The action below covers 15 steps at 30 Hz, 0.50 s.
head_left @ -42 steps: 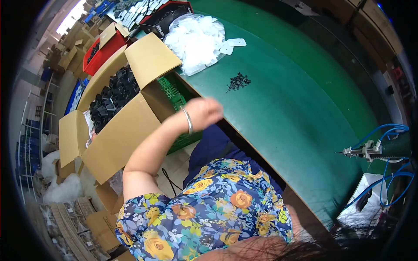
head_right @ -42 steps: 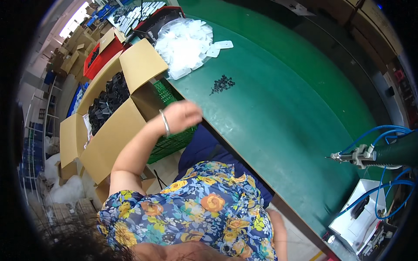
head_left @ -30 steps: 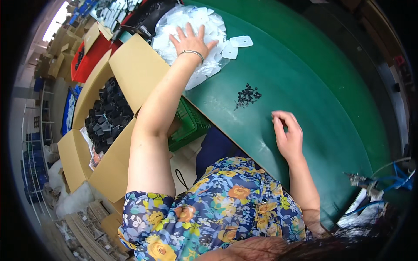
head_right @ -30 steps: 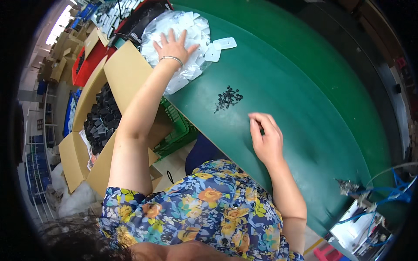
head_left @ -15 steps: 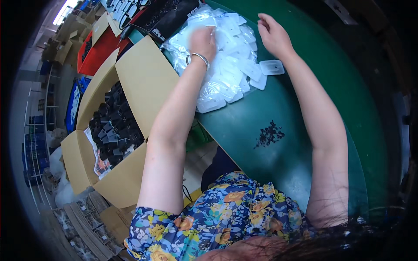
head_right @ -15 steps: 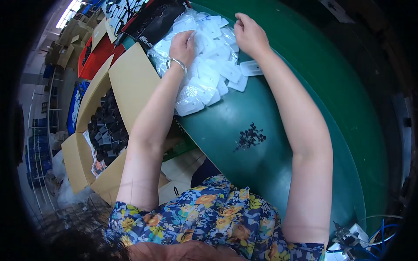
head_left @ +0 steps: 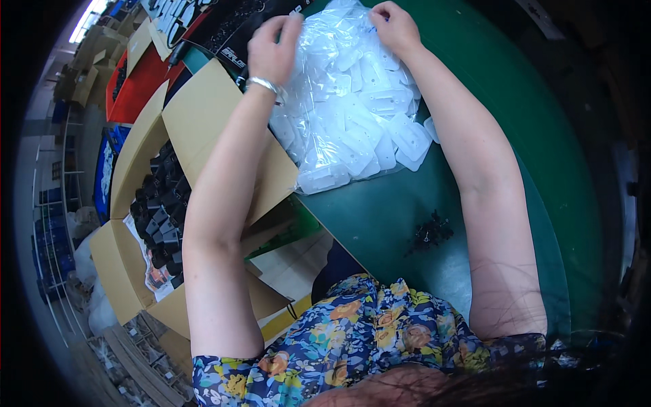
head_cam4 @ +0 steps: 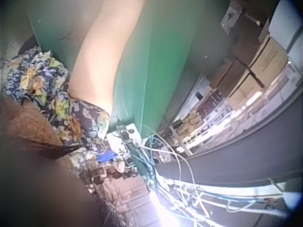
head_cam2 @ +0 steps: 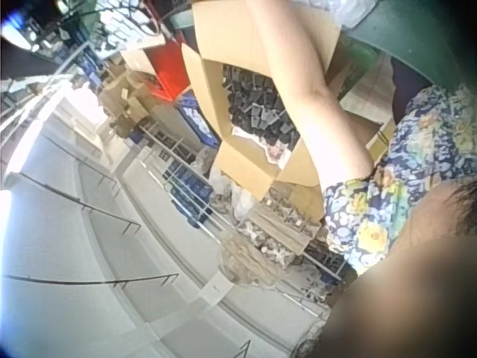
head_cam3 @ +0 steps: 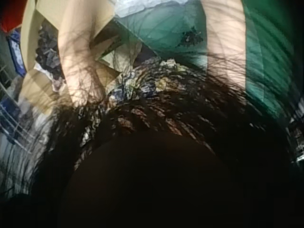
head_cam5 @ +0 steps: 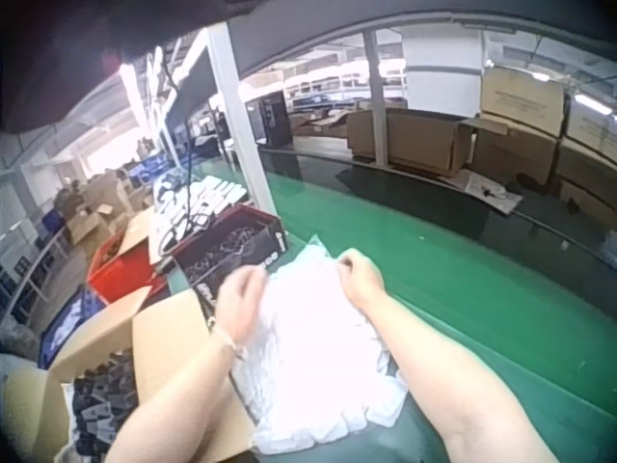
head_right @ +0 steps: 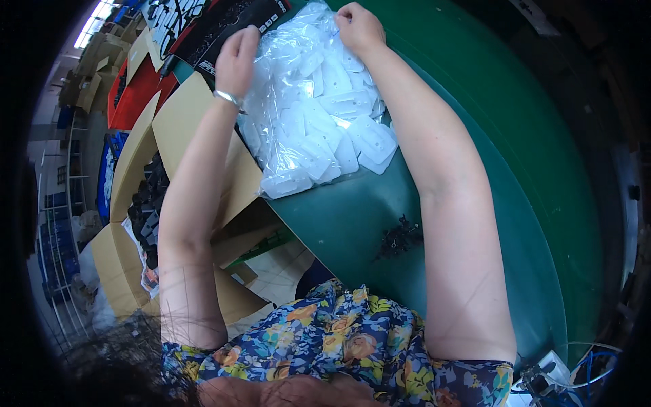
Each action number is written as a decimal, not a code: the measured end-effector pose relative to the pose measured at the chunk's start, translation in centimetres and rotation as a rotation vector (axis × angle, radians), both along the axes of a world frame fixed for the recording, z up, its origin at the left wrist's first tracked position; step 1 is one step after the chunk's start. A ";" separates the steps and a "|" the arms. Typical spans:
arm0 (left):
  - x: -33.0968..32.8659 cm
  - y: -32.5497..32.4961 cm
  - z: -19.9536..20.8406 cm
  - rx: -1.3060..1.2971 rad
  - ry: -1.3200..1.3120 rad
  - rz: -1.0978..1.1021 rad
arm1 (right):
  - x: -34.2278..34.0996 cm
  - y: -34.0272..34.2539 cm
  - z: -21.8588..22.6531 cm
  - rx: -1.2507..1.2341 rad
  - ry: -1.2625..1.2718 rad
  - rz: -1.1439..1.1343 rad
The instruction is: The person inserts small black components into white plastic casings by hand. They then use a handheld pneumatic tool to secure the components into the casings. The person handles the items one at a time, placing the finished units on the table.
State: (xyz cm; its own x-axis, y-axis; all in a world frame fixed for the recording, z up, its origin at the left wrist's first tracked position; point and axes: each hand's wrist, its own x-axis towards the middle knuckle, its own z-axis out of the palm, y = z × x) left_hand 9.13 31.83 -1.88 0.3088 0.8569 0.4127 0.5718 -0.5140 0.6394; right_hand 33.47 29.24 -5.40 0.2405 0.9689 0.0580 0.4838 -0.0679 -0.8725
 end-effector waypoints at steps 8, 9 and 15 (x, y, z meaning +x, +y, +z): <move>-0.5 4.1 -3.1 -0.464 -0.179 0.264 | -1.7 -4.2 0.7 0.313 0.047 -0.179; -0.4 3.8 -2.6 -0.254 -0.176 0.239 | -1.5 -5.7 1.2 0.305 0.054 -0.157; -0.2 1.3 3.7 0.093 -0.541 -0.232 | 0.1 -16.8 0.3 0.254 -0.097 0.004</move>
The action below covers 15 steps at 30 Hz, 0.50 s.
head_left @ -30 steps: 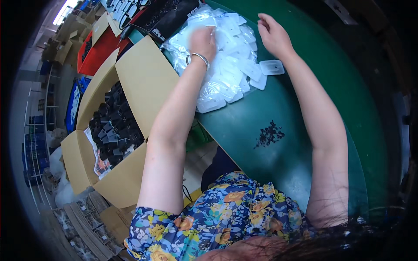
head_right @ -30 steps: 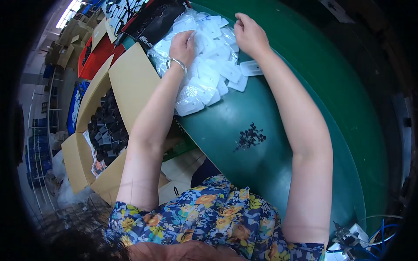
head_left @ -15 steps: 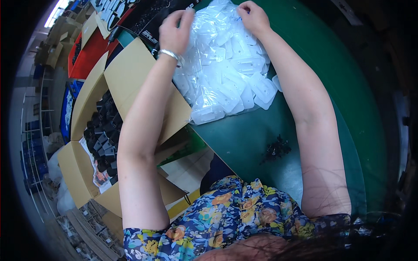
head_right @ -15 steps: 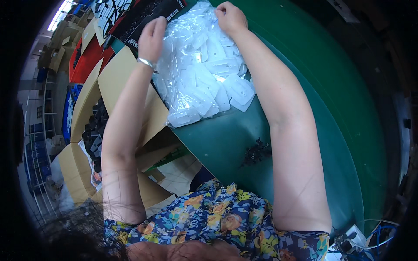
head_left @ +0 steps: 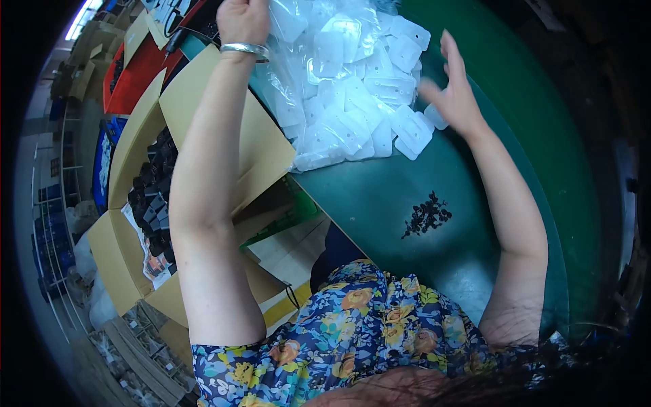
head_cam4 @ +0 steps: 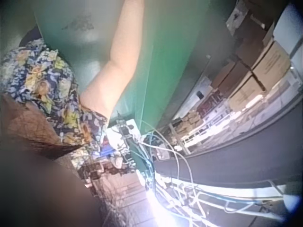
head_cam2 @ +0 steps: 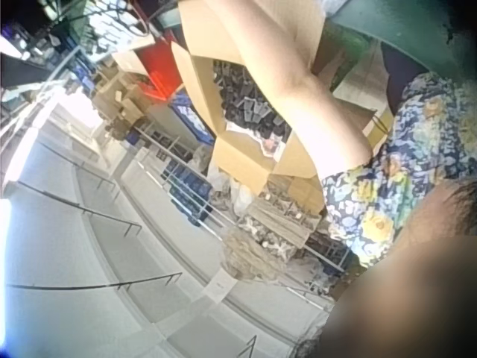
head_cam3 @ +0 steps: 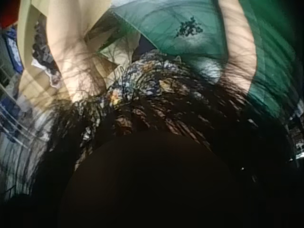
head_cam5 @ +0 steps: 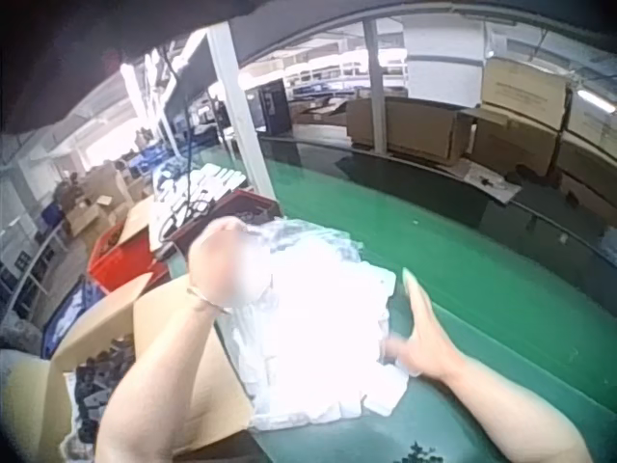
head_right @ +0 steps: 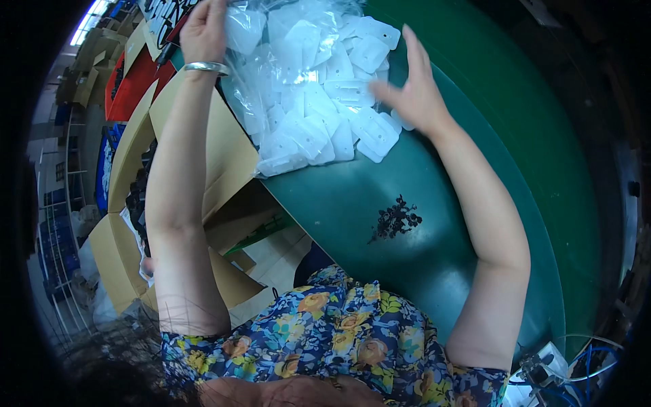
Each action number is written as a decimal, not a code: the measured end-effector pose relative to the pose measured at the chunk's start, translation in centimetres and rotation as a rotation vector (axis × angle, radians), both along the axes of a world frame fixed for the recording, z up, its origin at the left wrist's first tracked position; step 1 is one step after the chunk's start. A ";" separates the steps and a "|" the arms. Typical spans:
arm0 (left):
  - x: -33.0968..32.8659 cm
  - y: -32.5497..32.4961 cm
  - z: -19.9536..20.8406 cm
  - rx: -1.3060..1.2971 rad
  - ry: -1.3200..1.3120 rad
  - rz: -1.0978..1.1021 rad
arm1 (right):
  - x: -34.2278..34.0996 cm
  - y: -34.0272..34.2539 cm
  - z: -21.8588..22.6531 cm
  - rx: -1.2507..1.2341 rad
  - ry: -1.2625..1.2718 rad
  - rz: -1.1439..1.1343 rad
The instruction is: The person inserts small black components into white plastic casings by hand. They then use a handheld pneumatic tool to secure the components into the casings. The person handles the items one at a time, placing the finished units on the table.
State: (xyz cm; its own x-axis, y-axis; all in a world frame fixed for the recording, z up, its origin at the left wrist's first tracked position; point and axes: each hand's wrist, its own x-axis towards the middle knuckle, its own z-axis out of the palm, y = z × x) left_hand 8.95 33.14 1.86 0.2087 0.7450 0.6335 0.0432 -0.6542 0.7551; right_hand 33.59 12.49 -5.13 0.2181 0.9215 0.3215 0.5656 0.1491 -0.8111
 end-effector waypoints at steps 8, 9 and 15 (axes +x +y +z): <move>3.3 -3.8 8.1 -0.299 -0.421 -0.266 | -2.5 -7.0 -0.7 -0.069 -0.377 0.117; 2.8 -3.4 8.7 -0.204 -0.362 -0.413 | -2.6 -7.0 -0.8 -0.040 -0.398 0.112; 2.1 -4.2 12.0 -0.475 -0.275 -0.720 | -3.3 -6.9 -0.9 0.006 -0.371 0.065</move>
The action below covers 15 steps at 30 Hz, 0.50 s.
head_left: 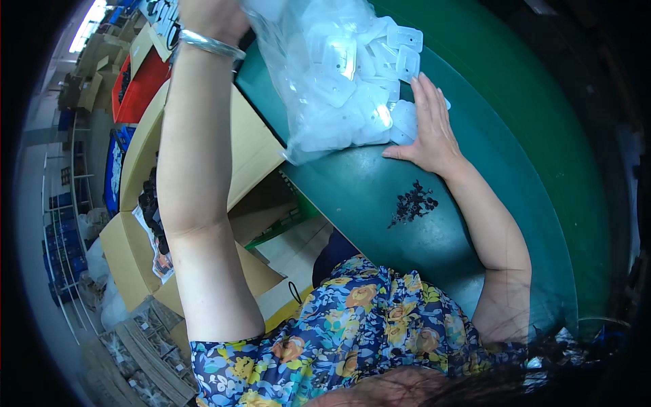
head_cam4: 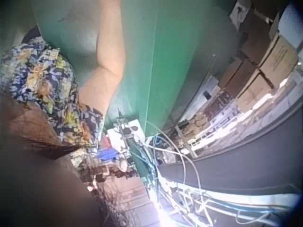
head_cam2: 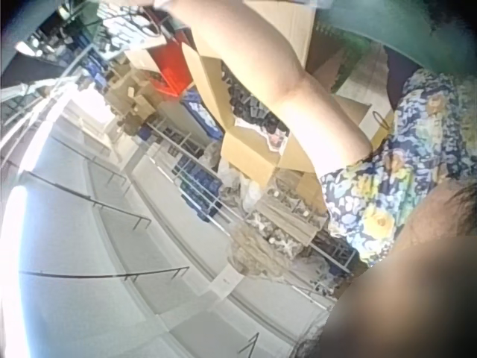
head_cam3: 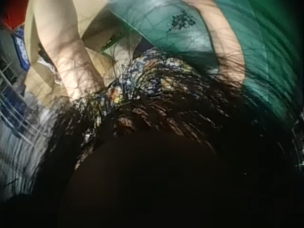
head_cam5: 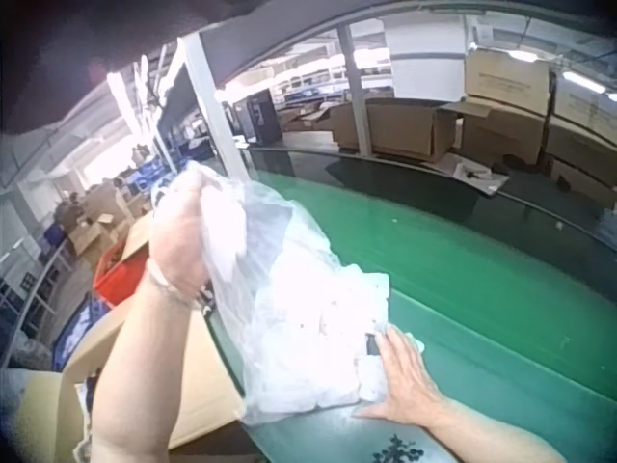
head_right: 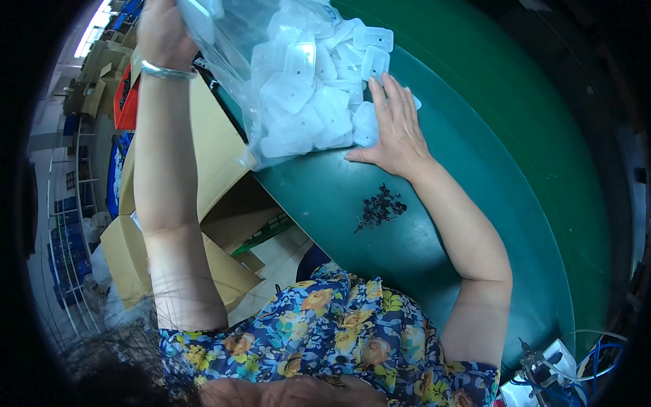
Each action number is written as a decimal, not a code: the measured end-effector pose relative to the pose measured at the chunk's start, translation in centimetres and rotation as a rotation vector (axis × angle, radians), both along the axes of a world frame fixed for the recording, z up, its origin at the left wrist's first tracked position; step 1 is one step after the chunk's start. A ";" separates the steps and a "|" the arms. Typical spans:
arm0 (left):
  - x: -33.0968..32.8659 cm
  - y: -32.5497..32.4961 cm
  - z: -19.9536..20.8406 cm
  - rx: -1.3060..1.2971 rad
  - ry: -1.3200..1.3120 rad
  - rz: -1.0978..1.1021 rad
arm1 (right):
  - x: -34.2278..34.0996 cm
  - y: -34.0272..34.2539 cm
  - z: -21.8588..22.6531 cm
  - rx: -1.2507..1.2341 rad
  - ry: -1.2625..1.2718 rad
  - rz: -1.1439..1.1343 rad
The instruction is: The person inserts small black components into white plastic casings by hand. They then use a handheld pneumatic tool to secure the components into the casings. The person handles the items one at a time, placing the finished units on the table.
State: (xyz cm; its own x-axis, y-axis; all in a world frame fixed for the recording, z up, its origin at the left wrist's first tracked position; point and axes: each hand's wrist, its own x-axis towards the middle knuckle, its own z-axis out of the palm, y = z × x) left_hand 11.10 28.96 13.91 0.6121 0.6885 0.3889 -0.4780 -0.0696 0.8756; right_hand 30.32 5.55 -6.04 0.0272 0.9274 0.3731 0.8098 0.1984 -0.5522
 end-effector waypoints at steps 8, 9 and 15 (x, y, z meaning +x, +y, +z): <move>-2.8 9.4 -7.3 0.208 0.386 0.765 | 0.5 -0.5 0.3 0.014 0.082 -0.018; -3.4 10.4 -8.8 0.320 0.603 0.834 | 0.7 -0.6 0.3 0.051 0.131 -0.006; -2.6 5.3 -13.8 0.861 1.333 1.172 | 6.4 1.5 1.1 0.264 0.367 -0.309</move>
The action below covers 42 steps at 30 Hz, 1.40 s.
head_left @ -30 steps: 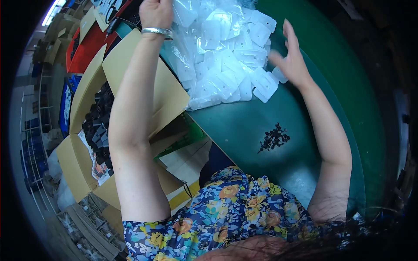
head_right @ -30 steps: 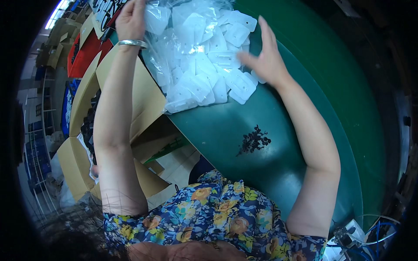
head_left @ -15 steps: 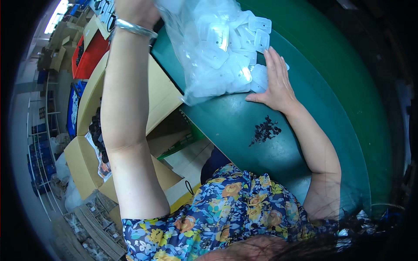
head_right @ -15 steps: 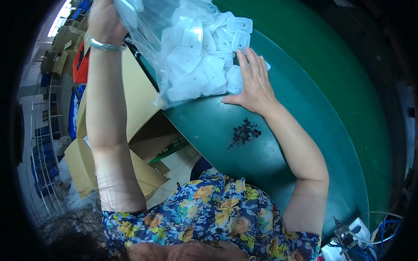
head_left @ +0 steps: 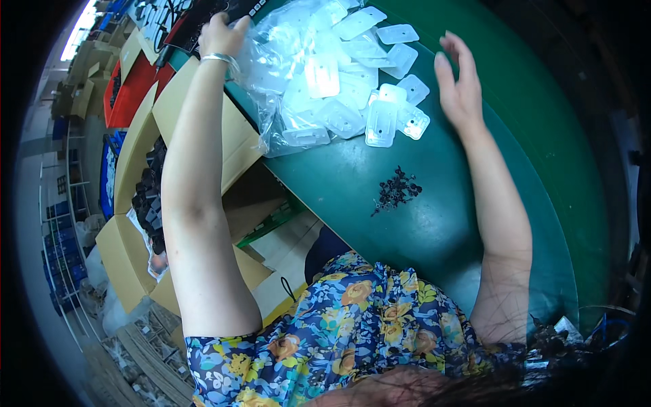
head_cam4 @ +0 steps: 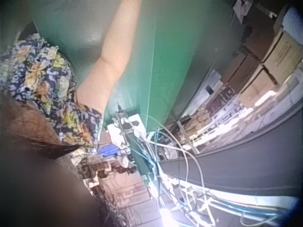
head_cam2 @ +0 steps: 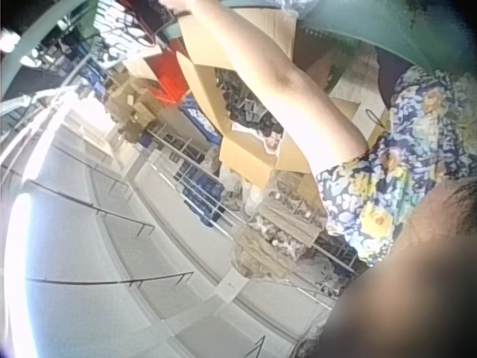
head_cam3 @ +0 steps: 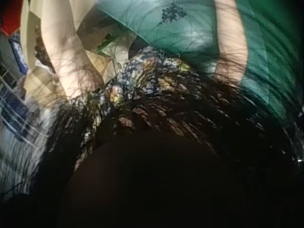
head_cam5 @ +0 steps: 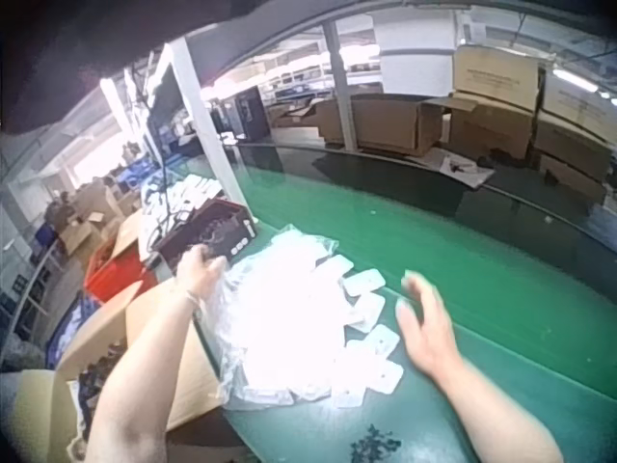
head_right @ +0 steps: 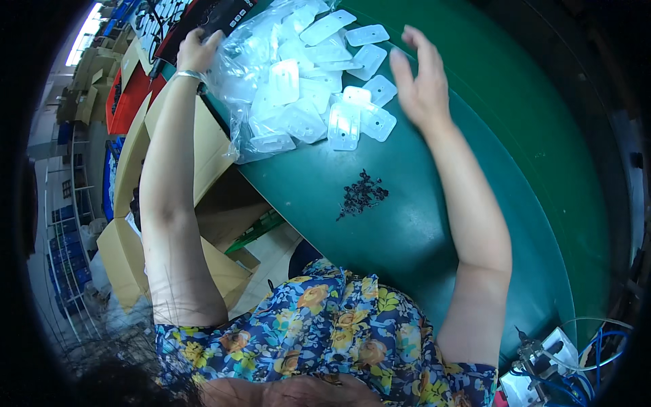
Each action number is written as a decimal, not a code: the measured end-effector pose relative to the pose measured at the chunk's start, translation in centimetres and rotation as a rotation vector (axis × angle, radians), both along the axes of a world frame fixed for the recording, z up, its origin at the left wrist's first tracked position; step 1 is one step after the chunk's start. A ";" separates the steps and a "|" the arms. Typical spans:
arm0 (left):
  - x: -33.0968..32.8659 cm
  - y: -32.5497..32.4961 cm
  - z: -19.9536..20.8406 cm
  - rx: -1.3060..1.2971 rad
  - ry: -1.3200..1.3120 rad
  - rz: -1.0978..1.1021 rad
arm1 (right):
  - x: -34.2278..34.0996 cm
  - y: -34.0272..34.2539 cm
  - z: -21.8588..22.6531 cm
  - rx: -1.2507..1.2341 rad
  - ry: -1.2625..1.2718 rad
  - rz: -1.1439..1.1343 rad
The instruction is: The person inserts small black components into white plastic casings by hand. They then use a handheld pneumatic tool to secure the components into the casings. The person handles the items one at a time, placing the finished units on the table.
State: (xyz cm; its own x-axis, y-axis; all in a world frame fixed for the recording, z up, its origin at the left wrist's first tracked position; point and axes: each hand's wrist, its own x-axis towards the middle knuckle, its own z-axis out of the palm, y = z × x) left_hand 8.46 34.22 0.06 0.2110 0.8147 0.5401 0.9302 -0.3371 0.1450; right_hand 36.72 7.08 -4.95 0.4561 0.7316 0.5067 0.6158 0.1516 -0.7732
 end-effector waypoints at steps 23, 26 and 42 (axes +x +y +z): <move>11.8 -13.0 -1.3 -0.223 0.109 -0.778 | -0.4 -3.3 -1.8 -0.190 -0.029 0.108; 9.2 -21.2 0.2 -0.321 0.165 -0.953 | -1.5 -7.6 -0.9 -0.289 -0.096 0.129; 11.2 -23.6 -4.4 -0.416 -0.038 -1.013 | -8.0 -15.7 -0.3 -0.492 0.010 0.174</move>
State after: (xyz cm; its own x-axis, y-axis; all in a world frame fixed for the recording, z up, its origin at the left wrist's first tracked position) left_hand 19.63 10.64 -4.33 0.8750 0.3926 0.2831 0.2416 -0.8611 0.4473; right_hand 28.71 -8.58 -5.25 0.3093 0.9475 0.0806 0.6063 -0.1312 -0.7844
